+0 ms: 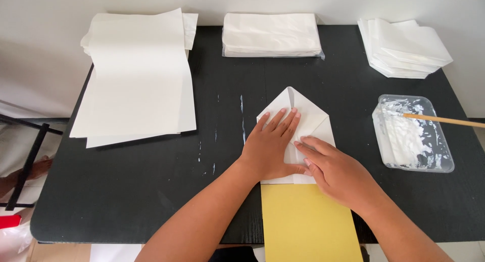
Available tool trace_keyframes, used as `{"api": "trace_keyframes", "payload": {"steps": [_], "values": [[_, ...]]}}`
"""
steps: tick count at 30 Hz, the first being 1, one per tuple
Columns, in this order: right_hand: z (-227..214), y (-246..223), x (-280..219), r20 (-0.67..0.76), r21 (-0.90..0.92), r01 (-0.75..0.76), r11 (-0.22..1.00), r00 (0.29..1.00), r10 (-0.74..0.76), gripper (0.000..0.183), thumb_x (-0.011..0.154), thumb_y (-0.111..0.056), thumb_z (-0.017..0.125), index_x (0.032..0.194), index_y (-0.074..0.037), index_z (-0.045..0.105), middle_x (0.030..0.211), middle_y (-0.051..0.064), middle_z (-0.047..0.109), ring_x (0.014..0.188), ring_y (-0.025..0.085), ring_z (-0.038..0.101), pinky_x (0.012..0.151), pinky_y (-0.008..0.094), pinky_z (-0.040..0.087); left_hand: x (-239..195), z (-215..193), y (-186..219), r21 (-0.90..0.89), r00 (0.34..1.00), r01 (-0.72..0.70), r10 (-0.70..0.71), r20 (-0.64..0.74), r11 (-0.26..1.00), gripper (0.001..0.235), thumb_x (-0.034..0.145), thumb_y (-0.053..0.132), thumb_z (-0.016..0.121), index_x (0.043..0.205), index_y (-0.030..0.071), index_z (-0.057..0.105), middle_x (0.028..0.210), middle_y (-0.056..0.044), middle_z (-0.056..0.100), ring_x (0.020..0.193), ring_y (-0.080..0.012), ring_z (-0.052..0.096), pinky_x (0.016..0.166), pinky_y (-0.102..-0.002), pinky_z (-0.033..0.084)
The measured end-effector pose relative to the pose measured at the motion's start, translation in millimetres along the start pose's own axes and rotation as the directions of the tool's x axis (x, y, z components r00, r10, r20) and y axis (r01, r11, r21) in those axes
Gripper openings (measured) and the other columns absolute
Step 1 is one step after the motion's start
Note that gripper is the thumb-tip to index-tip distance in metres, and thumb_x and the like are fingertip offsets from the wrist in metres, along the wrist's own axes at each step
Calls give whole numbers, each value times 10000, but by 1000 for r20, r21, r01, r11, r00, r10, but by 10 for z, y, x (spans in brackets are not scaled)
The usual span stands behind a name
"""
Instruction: The person applies white adhesive to the edge of a white sheet using a brush, then folds the sheet over a yellow backing. They press the folded edges flat and continue folding the top corners inward to form a triangular flap.
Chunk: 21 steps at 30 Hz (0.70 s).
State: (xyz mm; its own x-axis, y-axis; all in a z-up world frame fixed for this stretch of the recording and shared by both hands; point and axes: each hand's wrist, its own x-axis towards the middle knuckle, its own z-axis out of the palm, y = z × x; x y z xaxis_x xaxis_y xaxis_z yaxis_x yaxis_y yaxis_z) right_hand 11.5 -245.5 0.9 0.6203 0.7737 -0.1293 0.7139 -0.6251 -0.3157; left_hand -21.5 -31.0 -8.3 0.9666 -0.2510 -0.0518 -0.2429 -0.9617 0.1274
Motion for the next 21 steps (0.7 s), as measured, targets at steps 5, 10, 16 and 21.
{"api": "trace_keyframes", "payload": {"steps": [5,10,16,21], "values": [[-3,-15,-22,-76,28,65,997,995,-63,451,1019,-231,439,1423,-144,619,1478,105,548,1432,292,484,1151,384,416,-14,-9,12,-10,1000,7,-8,-13,1000,1213,743,958,278,1659,175,143,1735,-33,186,1606,-233,135,1295,-492,48],[63,29,-47,-192,95,100,990,978,-81,402,977,-199,518,1327,-127,702,1386,99,628,1355,297,565,1108,390,464,-18,-39,14,-31,1000,5,-6,-21,1000,1198,723,968,314,1653,222,187,1727,-18,214,1601,-228,160,1294,-488,65],[177,73,54,-363,-21,196,980,912,-190,445,952,-199,553,1383,-139,646,1377,41,625,1323,278,571,1077,405,458,6,2,-6,-18,1000,3,-4,-30,1000,1189,720,975,301,1645,231,229,1726,-17,224,1599,-224,176,1296,-494,85],[249,87,0,-267,-46,180,983,946,-186,488,1008,-324,462,1444,-165,612,1536,39,554,1467,298,425,1152,450,343,29,15,1,-15,999,21,-21,-31,1000,1205,698,979,333,1635,224,266,1705,-19,284,1594,-226,200,1294,-489,93]]}}
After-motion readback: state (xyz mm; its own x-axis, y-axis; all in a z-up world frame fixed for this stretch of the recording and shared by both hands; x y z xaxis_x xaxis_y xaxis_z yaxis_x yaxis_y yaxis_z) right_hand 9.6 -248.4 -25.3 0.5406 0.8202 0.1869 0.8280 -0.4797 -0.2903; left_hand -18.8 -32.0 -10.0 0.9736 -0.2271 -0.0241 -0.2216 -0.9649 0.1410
